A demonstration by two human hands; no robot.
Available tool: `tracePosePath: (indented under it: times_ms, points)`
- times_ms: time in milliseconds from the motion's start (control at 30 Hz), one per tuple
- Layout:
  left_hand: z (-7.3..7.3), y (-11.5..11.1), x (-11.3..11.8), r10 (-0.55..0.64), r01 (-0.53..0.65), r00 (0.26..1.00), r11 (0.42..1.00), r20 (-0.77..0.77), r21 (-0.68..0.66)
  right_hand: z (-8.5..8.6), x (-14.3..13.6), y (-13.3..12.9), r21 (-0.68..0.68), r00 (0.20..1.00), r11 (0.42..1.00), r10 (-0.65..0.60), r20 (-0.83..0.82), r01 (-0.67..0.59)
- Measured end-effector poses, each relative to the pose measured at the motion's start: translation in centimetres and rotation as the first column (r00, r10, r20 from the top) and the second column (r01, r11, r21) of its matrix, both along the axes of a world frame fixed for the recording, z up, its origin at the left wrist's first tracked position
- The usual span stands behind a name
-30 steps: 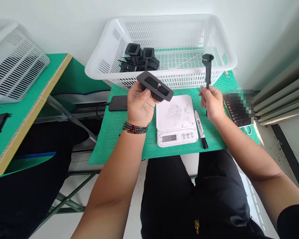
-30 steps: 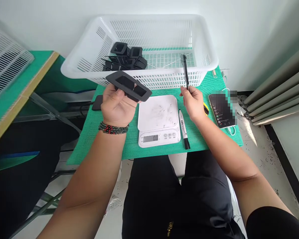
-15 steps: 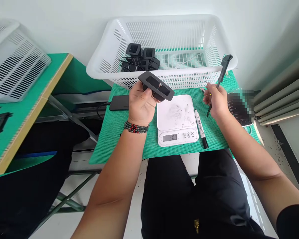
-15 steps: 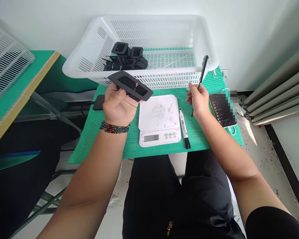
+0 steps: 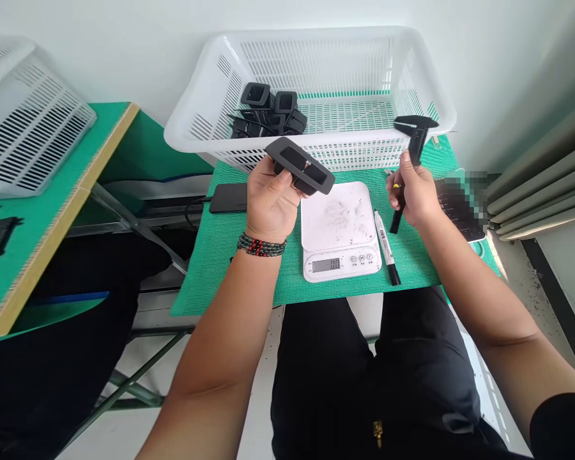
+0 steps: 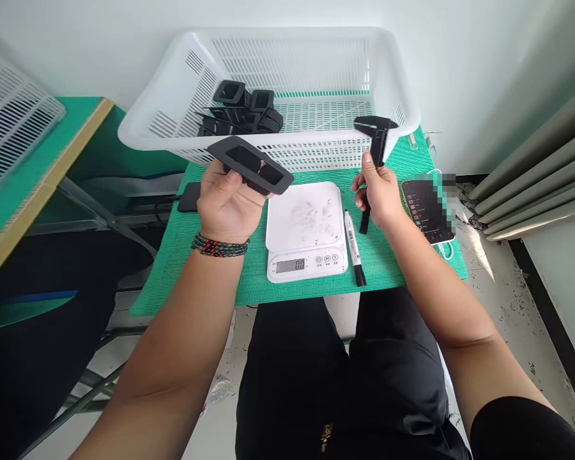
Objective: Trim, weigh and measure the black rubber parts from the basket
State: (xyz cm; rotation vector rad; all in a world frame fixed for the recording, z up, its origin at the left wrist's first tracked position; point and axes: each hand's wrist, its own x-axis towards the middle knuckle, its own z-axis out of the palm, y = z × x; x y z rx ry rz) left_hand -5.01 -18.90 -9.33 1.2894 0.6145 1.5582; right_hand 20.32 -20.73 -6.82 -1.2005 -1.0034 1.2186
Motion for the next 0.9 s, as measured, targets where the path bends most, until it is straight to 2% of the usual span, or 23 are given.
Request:
tracePosePath:
  times_ms: [333, 500, 733, 900]
  points:
    - [0.2, -0.3, -0.2, -0.027, 0.027, 0.999, 1.0, -0.029, -0.005, 0.2, 1.4, 0.8, -0.073, 0.978, 0.976, 0.205, -0.031, -0.206]
    - [0.0, -0.1, -0.1, -0.027, 0.028, 0.999, 1.0, -0.018, 0.007, 0.5, 1.6, 1.0, -0.056, 0.955, 0.953, 0.298, -0.011, -0.298]
    - [0.0, -0.2, -0.4, -0.038, 0.039, 0.999, 0.999, -0.036, 0.028, 0.2, 1.7, 0.8, 0.017, 0.964, 0.964, 0.264, 0.03, -0.264]
    - [0.2, -0.4, -0.1, 0.005, -0.005, 0.999, 1.0, -0.052, 0.001, -0.4, 2.0, 0.9, 0.056, 0.988, 0.987, 0.145, 0.055, -0.148]
